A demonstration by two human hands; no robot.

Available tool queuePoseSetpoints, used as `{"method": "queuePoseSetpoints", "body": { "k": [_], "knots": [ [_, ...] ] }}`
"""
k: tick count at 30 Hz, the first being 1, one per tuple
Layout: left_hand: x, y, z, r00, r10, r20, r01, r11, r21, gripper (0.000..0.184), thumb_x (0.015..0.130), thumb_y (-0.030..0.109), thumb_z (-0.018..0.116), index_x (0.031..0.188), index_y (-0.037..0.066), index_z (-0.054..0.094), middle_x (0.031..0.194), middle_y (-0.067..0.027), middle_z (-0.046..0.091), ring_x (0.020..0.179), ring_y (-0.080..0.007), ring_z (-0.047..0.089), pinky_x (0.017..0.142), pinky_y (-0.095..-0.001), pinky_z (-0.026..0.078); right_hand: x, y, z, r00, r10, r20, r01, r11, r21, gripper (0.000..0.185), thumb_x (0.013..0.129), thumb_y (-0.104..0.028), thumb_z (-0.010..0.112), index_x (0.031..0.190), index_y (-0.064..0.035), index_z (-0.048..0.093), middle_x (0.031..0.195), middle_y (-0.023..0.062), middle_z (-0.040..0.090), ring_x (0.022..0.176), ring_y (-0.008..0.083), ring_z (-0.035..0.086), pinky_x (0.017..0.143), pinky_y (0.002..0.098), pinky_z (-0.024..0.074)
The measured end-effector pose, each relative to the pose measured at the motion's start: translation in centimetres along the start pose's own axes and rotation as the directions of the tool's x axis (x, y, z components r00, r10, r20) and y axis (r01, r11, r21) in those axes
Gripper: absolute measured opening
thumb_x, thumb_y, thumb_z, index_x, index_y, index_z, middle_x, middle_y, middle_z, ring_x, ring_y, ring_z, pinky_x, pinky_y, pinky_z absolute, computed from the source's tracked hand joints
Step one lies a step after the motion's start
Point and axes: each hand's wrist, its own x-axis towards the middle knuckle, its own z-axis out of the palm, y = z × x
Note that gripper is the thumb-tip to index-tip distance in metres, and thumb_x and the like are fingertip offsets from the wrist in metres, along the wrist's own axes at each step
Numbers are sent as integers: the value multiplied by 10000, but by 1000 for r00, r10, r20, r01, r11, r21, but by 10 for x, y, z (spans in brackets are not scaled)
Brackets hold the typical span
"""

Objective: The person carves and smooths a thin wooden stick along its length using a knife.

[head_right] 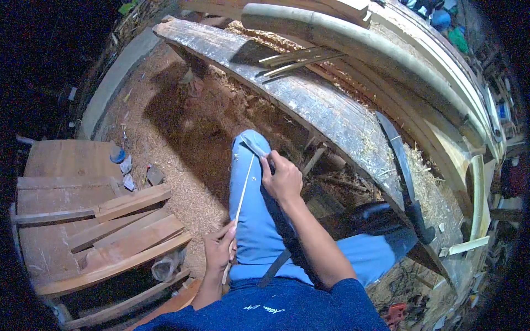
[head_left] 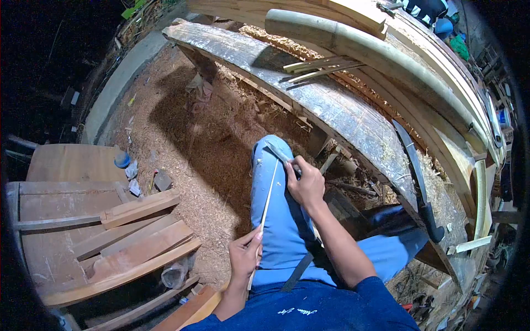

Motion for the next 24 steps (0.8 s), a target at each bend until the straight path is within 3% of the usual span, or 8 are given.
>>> {"method": "queuePoseSetpoints", "body": {
  "k": [4,6,9,11,15,16,24],
  "knots": [
    [21,7,11,1000,0,-3,0,1000,10,284,984,149,649,1237,28,693,580,-3,536,409,-50,395,370,-217,321,-33,0,-4,998,-64,16,63,997,43,178,908,-229,702,913,-57,659,845,163,709,767,366,700,632,436,540],
    [27,8,12,1000,15,15,-15,1000,-4,286,984,153,649,1237,28,693,570,1,523,407,-51,392,366,-221,313,-46,1,-3,989,-141,-40,143,988,51,169,920,-244,677,889,-80,646,810,146,689,683,365,682,568,457,532],
    [24,11,11,1000,-9,23,8,1000,23,279,985,156,648,1229,30,698,561,6,515,401,-52,389,358,-225,301,-48,3,-7,991,-132,-22,132,991,-1,166,917,-253,681,894,-94,635,781,137,672,661,366,675,544,467,522],
    [21,11,8,1000,-21,18,20,999,29,275,985,154,647,1224,30,701,561,4,518,398,-53,388,355,-225,298,-40,0,-5,999,-50,21,51,997,-59,156,901,-213,708,902,-63,661,858,150,714,758,344,708,621,416,549],
    [12,4,1,1000,4,20,-4,1000,21,275,979,158,655,1214,26,706,561,-5,530,396,-55,400,352,-224,296,-14,2,-2,1000,-9,-26,8,999,-46,183,912,-254,691,923,-75,657,870,162,717,776,364,706,646,451,546],
    [10,2,-1,1000,5,20,-5,1000,20,276,976,160,658,1212,25,707,561,-7,533,397,-56,405,353,-223,296,-7,5,-1,999,-40,-23,39,998,-46,181,933,-281,654,926,-102,626,857,154,706,732,395,687,608,505,536],
    [4,5,1,998,-56,-2,56,998,21,285,987,161,638,1228,22,696,556,-8,533,391,-57,411,355,-220,310,-10,6,-3,999,-37,-33,37,999,14,190,938,-270,658,908,-86,619,862,149,711,726,378,688,595,474,536]
  ]
}}
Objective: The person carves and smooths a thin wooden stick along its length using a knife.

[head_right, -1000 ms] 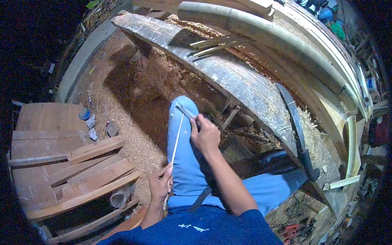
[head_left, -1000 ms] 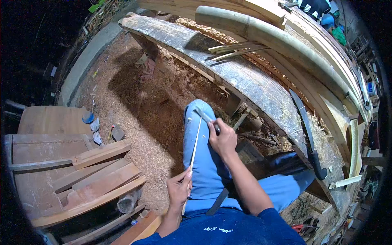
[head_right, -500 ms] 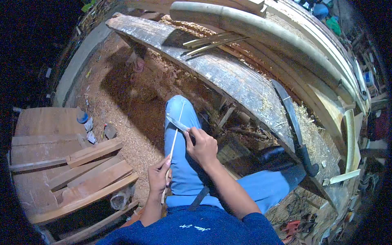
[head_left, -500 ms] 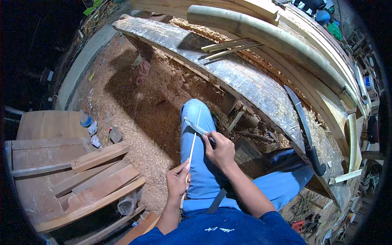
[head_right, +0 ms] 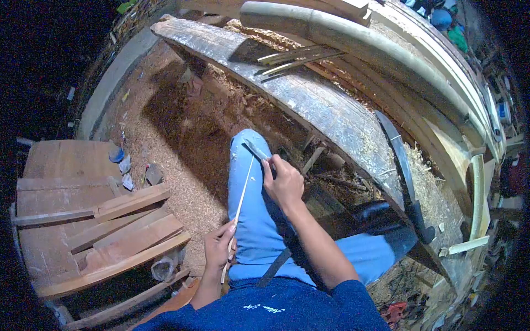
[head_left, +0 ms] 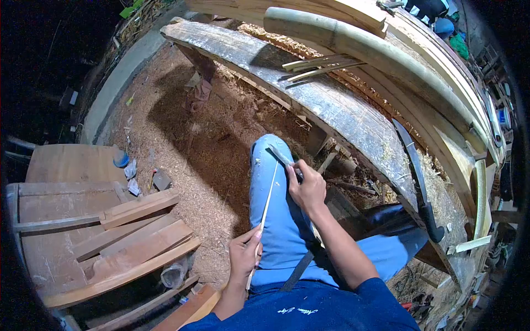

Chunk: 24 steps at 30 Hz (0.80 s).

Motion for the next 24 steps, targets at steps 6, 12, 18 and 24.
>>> {"method": "queuePoseSetpoints", "body": {
  "k": [6,12,18,24],
  "knots": [
    [14,0,4,999,13,34,-12,1000,-26,289,989,158,634,1236,20,690,559,-12,536,390,-57,410,358,-217,309,-42,-7,-15,995,-54,80,52,998,22,146,882,-177,727,882,-44,667,836,156,712,751,337,712,624,398,551],
    [10,0,5,1000,7,21,-6,999,-37,294,989,166,635,1237,17,689,557,-9,526,392,-55,393,356,-220,292,-22,-2,-9,999,10,38,-9,999,-35,161,917,-234,683,902,-78,651,858,146,715,759,356,703,632,428,549],
    [4,0,4,1000,-1,15,2,999,-42,290,991,168,631,1232,18,692,554,-12,522,392,-56,394,355,-220,291,13,6,3,998,25,51,-22,998,-66,196,926,-287,671,924,-92,657,883,162,719,786,381,698,654,462,545],
    [3,-4,0,1000,-3,27,4,998,-58,296,994,179,625,1233,15,689,553,-22,534,382,-66,414,350,-218,306,3,8,-3,1000,-10,7,10,1000,-24,202,943,-279,648,920,-79,628,837,166,702,739,393,689,605,486,532]
  ]
}}
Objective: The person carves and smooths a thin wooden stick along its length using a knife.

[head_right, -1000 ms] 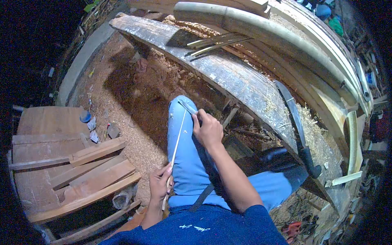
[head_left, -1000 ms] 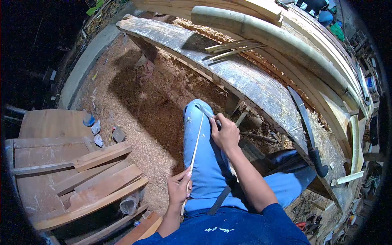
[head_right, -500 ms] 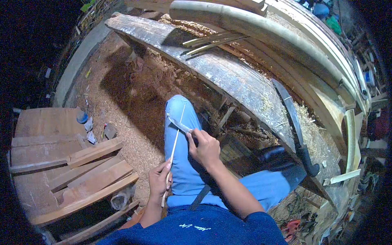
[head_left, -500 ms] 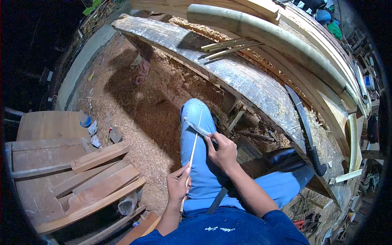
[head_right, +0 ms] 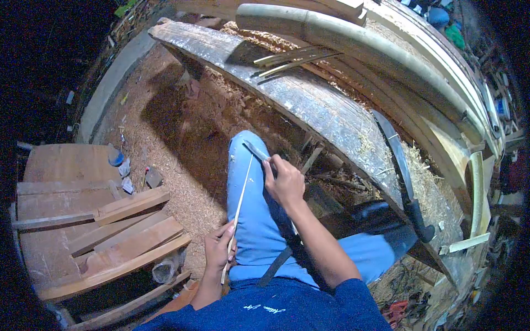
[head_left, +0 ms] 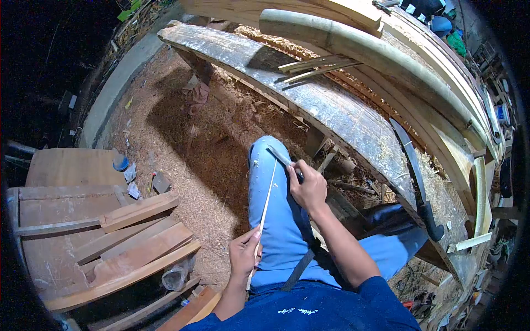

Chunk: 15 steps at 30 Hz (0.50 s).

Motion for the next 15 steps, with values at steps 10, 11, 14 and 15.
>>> {"method": "queuePoseSetpoints", "body": {
  "k": [10,11,14,15],
  "knots": [
    [4,2,3,1000,-19,7,19,1000,14,306,1005,189,608,1248,17,680,564,-21,536,383,-64,400,351,-224,294,-37,-11,-11,993,-66,95,69,997,-25,134,886,-176,719,901,-52,672,854,146,716,749,340,710,631,408,560],
    [3,2,4,1000,-14,4,14,1000,11,306,1004,188,610,1249,18,680,562,-19,533,384,-63,397,351,-225,291,-31,-10,-10,996,-56,73,59,997,-44,136,891,-184,713,906,-56,670,852,143,715,750,339,710,631,412,559],
    [-1,9,7,1000,-24,-4,24,1000,16,303,1004,180,609,1250,17,679,556,-16,524,386,-63,395,351,-225,289,-14,-2,0,998,-18,60,22,997,-73,153,908,-228,692,908,-78,666,853,138,714,759,338,709,626,420,553],
    [-1,9,7,1000,-22,-3,22,1000,15,303,1004,180,609,1250,17,679,556,-16,524,386,-63,395,351,-225,289,-9,1,4,998,-20,59,24,997,-73,153,908,-228,692,908,-78,666,853,138,714,759,338,709,626,420,553]
  ]
}}
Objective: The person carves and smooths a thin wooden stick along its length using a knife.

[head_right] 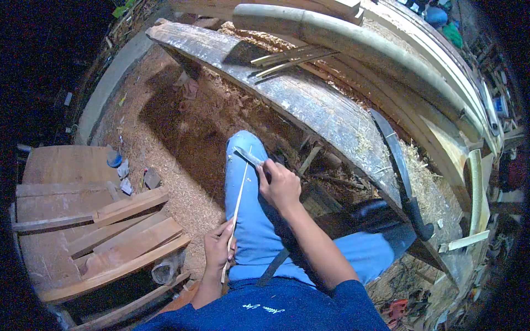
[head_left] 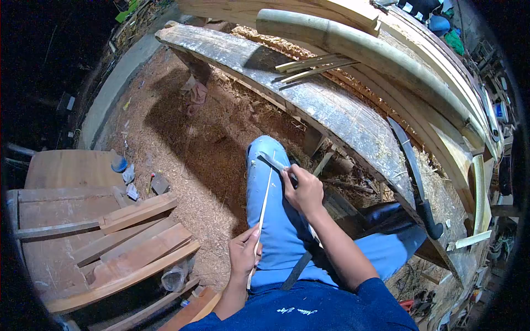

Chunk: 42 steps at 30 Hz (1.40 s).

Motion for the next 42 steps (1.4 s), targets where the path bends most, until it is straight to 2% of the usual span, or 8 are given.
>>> {"method": "queuePoseSetpoints", "body": {
  "k": [3,5,9,21,29,31,35,42],
  "knots": [
    [1,-1,0,1000,8,0,-8,1000,9,302,1005,179,609,1252,21,679,549,-14,520,387,-63,398,352,-225,290,7,1,5,992,-103,-71,103,995,-5,199,927,-298,656,899,-106,608,754,141,651,633,375,663,530,493,520],
    [2,-6,-1,1000,15,-9,-16,1000,-3,298,1007,182,607,1246,21,682,542,-12,515,382,-64,400,351,-224,293,8,-6,0,1000,0,-9,0,1000,-16,193,926,-266,666,902,-75,657,859,158,711,768,362,700,634,441,544],
    [0,-9,1,1000,13,11,-13,1000,-10,300,1005,188,612,1243,18,679,539,-12,513,374,-64,400,343,-226,294,22,-4,-5,993,116,6,-116,993,10,220,942,-297,648,929,-78,648,888,179,714,817,398,689,674,489,540],
    [6,-7,0,998,-10,57,14,998,-67,391,978,118,632,1359,42,590,547,-5,512,387,-53,406,328,-209,304,-44,-7,-23,975,-210,76,204,976,72,121,859,-167,748,866,-67,681,751,124,650,650,342,668,552,417,526],
    [1,-2,-3,997,29,65,-28,1000,-9,374,974,124,650,1337,41,618,548,-2,530,388,-49,420,324,-216,310,-9,2,-8,998,-60,15,60,998,36,151,905,-221,705,906,-72,677,842,153,706,744,351,701,613,417,549],
    [0,-2,-4,995,52,91,-54,998,22,371,971,125,656,1331,39,622,546,-5,532,389,-49,424,325,-216,310,5,5,-2,995,-65,-80,69,997,43,190,934,-281,652,906,-95,625,810,140,684,704,367,683,599,478,542],
    [1,-5,-3,999,16,50,-14,999,-46,365,962,134,674,1310,33,638,536,-16,530,377,-54,412,327,-219,311,14,11,-4,997,-63,-40,65,997,45,214,952,-303,630,916,-92,620,822,153,692,730,377,685,619,484,544],
    [6,-6,-5,997,5,80,-3,1000,-20,344,996,165,624,1317,42,637,538,-47,547,361,-72,410,333,-225,320,-36,3,-17,971,-230,71,219,966,139,112,862,-144,750,871,-58,679,800,125,685,686,317,693,575,387,542]
  ]
}}
